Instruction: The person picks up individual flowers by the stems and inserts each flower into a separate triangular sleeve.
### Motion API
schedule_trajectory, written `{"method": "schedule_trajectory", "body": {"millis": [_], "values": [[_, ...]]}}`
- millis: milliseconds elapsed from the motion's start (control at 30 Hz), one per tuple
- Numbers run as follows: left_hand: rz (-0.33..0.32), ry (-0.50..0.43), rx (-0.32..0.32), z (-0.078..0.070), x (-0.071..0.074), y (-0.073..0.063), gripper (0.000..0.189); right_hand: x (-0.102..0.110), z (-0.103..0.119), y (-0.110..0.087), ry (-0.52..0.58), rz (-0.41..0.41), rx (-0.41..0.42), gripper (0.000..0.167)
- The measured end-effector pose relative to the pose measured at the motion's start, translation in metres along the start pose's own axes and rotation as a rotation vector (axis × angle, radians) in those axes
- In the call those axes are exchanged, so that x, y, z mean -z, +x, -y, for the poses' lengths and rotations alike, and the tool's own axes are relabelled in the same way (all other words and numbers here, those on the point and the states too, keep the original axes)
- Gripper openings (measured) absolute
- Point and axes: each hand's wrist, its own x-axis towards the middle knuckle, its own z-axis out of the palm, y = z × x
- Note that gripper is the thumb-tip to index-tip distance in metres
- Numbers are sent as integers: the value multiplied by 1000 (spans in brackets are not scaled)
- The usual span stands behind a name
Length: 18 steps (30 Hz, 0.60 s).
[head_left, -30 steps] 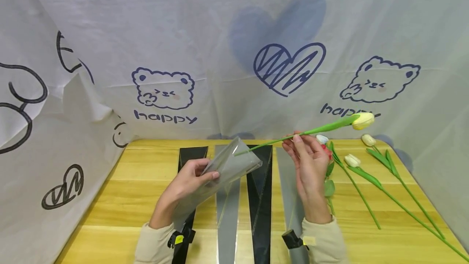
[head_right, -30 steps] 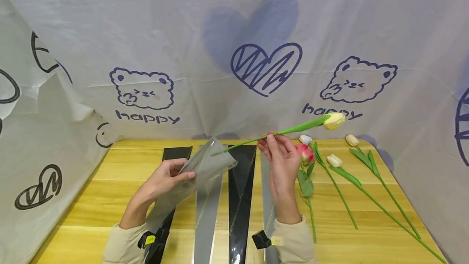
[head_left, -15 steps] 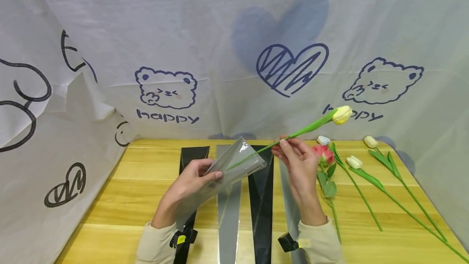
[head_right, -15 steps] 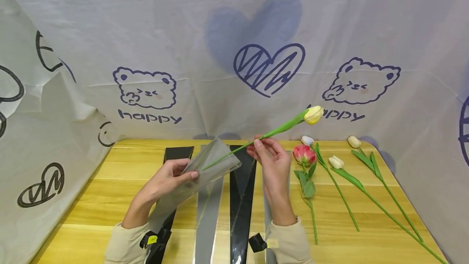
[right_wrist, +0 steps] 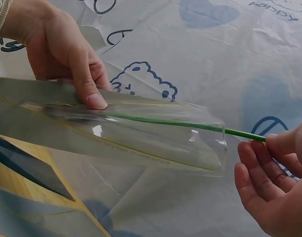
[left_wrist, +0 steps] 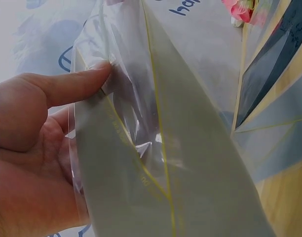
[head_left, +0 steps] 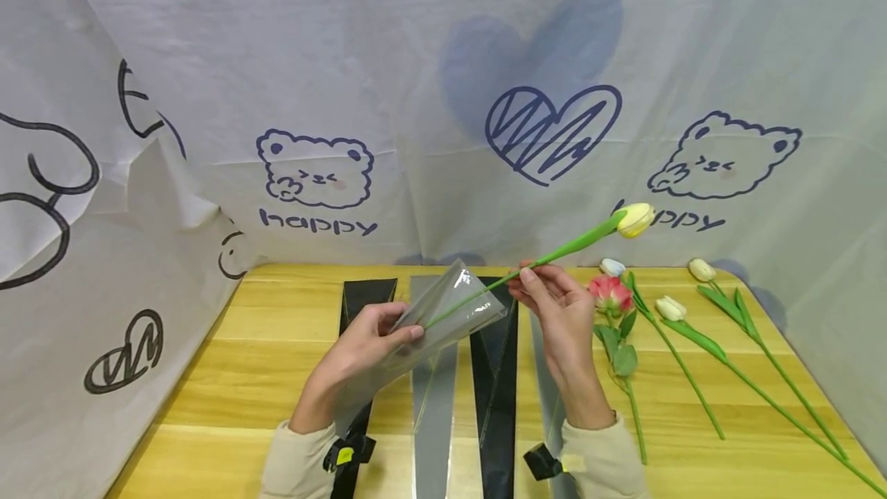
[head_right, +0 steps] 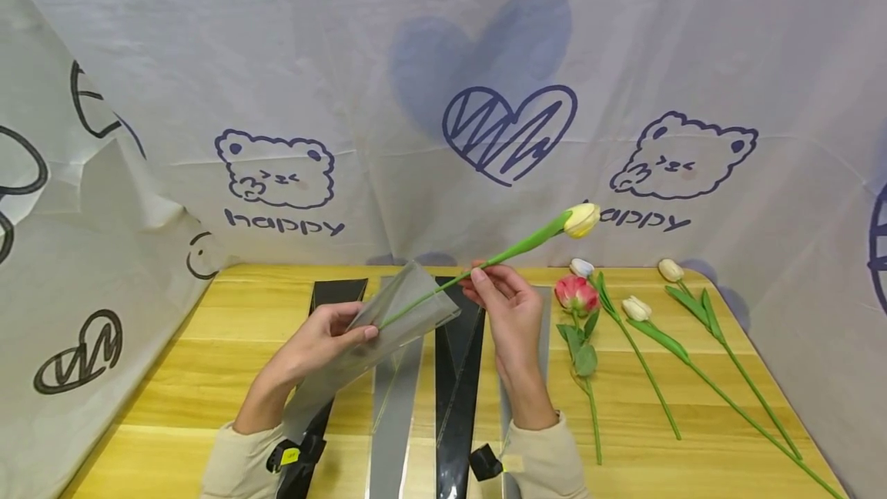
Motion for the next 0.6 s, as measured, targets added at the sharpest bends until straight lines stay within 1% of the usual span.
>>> {"method": "schedule_trajectory", "body": {"millis": [133, 267, 433, 600], "values": [[1, 3, -2, 0, -1, -1, 18, -1, -1, 0, -32, 3, -16, 20], [1, 4, -8, 0, -2, -1, 16, -2, 0, -2, -52, 27, -36, 20], [-1, 6, -12, 0, -3, 0, 15, -2, 0, -3, -89, 78, -44, 17], [3, 5, -11, 0, -4, 1, 17, 1, -1, -5, -188, 147, -55, 22]]}}
